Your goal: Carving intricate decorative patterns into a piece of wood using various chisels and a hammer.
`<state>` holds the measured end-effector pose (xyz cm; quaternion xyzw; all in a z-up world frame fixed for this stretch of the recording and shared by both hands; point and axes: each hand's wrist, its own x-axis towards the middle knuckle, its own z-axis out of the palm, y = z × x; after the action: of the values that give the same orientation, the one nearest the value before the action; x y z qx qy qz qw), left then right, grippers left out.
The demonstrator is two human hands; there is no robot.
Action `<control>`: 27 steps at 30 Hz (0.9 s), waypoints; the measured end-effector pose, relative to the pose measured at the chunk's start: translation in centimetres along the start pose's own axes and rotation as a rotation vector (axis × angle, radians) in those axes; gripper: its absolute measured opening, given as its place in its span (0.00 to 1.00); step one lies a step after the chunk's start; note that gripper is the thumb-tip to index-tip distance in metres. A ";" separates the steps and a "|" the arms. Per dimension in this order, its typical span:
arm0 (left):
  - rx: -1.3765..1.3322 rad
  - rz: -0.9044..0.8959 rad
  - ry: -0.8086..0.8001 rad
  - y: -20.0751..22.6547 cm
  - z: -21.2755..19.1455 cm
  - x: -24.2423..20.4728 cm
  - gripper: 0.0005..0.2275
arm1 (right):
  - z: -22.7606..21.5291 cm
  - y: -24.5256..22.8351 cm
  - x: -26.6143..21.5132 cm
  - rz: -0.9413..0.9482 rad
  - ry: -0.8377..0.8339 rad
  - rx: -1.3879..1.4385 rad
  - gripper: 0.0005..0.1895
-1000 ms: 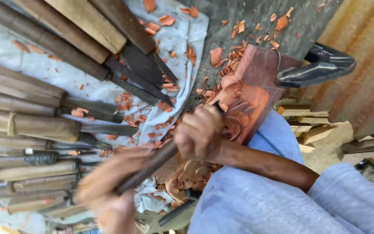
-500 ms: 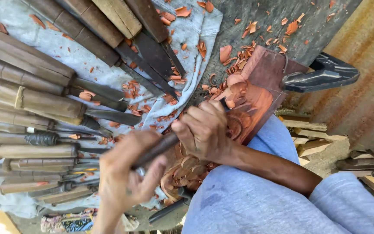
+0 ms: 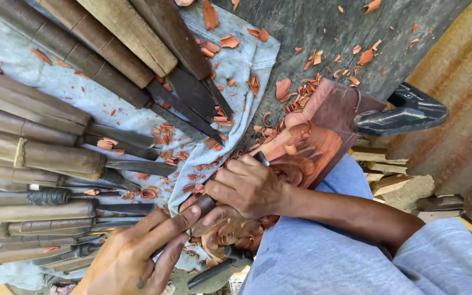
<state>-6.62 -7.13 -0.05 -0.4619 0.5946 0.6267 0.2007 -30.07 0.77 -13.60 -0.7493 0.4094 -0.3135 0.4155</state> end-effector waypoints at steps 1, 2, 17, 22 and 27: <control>0.000 -0.004 -0.019 -0.3 0.1 0.3 0.23 | -0.1 0.2 0.0 0.023 0.008 0.004 0.29; 0.000 -0.007 -0.037 -0.6 0.2 0.5 0.24 | -0.2 0.5 0.0 0.047 0.016 0.009 0.28; 0.080 0.215 0.188 -1.2 1.7 1.7 0.20 | -0.7 0.8 0.8 0.157 0.052 0.035 0.28; 0.120 0.153 0.107 -0.8 2.4 3.2 0.20 | -0.7 1.9 0.6 0.223 0.189 -0.012 0.29; 0.027 0.091 0.164 2.0 0.7 4.6 0.18 | -1.0 1.4 0.6 0.211 0.185 -0.008 0.28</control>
<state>-10.70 -8.27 -2.81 -0.4814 0.6377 0.5874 0.1290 -31.11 -0.57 -14.31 -0.6716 0.5238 -0.3341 0.4036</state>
